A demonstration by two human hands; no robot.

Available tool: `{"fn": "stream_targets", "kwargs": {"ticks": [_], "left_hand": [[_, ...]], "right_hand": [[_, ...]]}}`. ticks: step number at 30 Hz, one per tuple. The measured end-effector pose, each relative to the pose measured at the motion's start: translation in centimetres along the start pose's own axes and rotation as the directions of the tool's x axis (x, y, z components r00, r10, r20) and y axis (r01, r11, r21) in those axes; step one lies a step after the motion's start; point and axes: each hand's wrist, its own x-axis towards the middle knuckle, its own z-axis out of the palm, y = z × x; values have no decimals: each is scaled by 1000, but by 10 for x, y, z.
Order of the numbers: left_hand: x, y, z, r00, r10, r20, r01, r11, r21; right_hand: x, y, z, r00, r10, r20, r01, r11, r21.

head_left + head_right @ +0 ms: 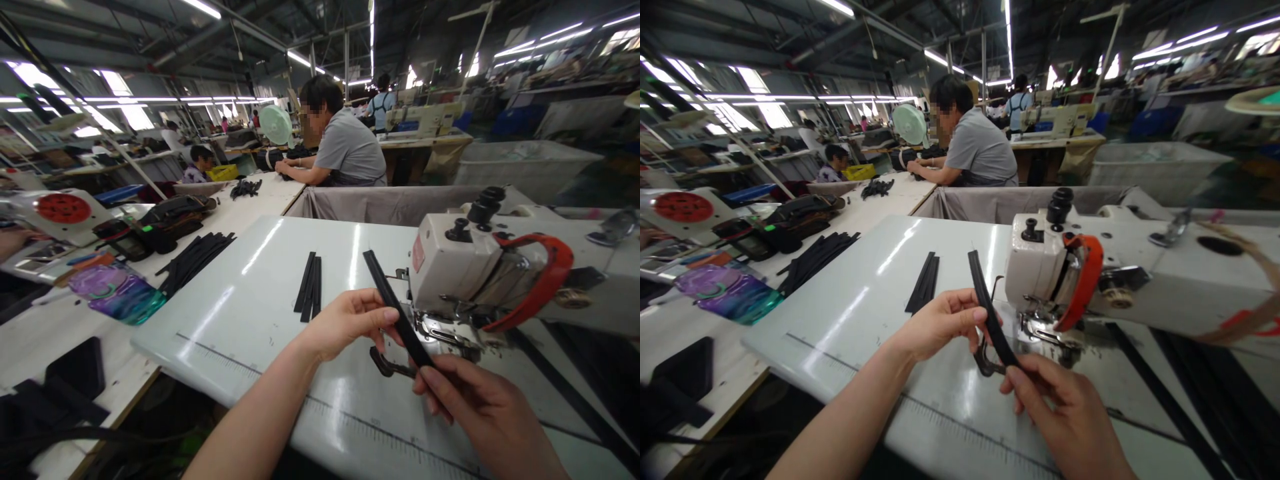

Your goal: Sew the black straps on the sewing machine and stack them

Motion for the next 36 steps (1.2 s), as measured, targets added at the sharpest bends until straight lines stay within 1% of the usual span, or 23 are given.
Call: {"fn": "stream_targets", "kwargs": {"ticks": [1, 3, 4, 6, 8, 10, 13, 18, 19, 21, 22, 24, 25, 26, 27, 28, 30, 31, 32, 33, 34, 35, 36], "left_hand": [[1, 0, -1, 999, 31, -22, -31, 999, 13], [2, -1, -2, 996, 73, -56, -72, 997, 12], [2, -1, -3, 995, 85, -51, -86, 996, -5], [2, -1, -5, 993, 116, 9, -116, 992, -47], [0, -1, -5, 986, 140, 88, -135, 989, -60], [-2, 0, -6, 978, 148, 145, -143, 989, -45], [-5, 1, -6, 972, 159, 172, -157, 987, -29], [-2, 0, -7, 973, 167, 159, -174, 984, 29], [-1, 0, -9, 978, 176, 109, -184, 981, 61], [1, 1, -20, 972, 213, -100, -192, 963, 187], [2, 2, -29, 937, 247, -248, -174, 943, 283], [2, 4, -49, 788, 360, -499, -59, 852, 520], [1, 4, -60, 731, 391, -560, 44, 791, 610], [0, 5, -70, 698, 392, -599, 171, 721, 672], [-1, 5, -78, 673, 401, -621, 295, 625, 723], [-2, 6, -84, 652, 420, -631, 400, 517, 757], [-4, 7, -87, 607, 515, -606, 532, 303, 790], [-5, 8, -83, 579, 584, -569, 555, 229, 799], [-5, 9, -76, 554, 647, -524, 548, 191, 815], [-4, 10, -66, 546, 688, -478, 503, 187, 844], [-4, 9, -53, 570, 693, -441, 417, 219, 882], [-3, 7, -38, 636, 654, -410, 286, 293, 912], [-2, 3, -22, 769, 533, -353, 127, 414, 901]], "right_hand": [[0, 5, -1, 992, -95, -80, 86, 990, -112], [0, 16, -6, 927, -321, -192, 244, 908, -341], [0, 22, -10, 884, -428, -190, 315, 844, -434], [0, 32, -19, 807, -581, -104, 443, 713, -544], [-1, 39, -27, 745, -667, 7, 553, 612, -566], [-1, 42, -33, 694, -716, 72, 624, 549, -556], [-2, 41, -34, 673, -734, 90, 646, 525, -554], [3, 35, -23, 698, -712, 79, 615, 538, -577], [5, 34, -22, 711, -697, 97, 605, 535, -590], [8, 37, -27, 762, -638, 107, 532, 524, -665], [8, 40, -34, 799, -595, 91, 459, 506, -730], [7, 50, -55, 868, -495, -19, 225, 427, -876], [5, 55, -66, 893, -445, -65, 115, 366, -924], [3, 60, -78, 911, -400, -104, 33, 322, -946], [0, 65, -89, 922, -360, -143, -25, 314, -949], [-2, 69, -98, 927, -331, -176, -56, 340, -939], [-7, 72, -110, 938, -263, -224, -80, 463, -883], [-10, 70, -113, 947, -221, -232, -82, 536, -840], [-13, 67, -113, 956, -177, -233, -81, 606, -791], [-17, 62, -111, 966, -131, -223, -77, 677, -732], [-20, 55, -106, 975, -91, -203, -68, 747, -661], [-24, 48, -100, 983, -61, -173, -52, 812, -581], [-27, 39, -92, 992, -26, -127, -40, 869, -493]]}}
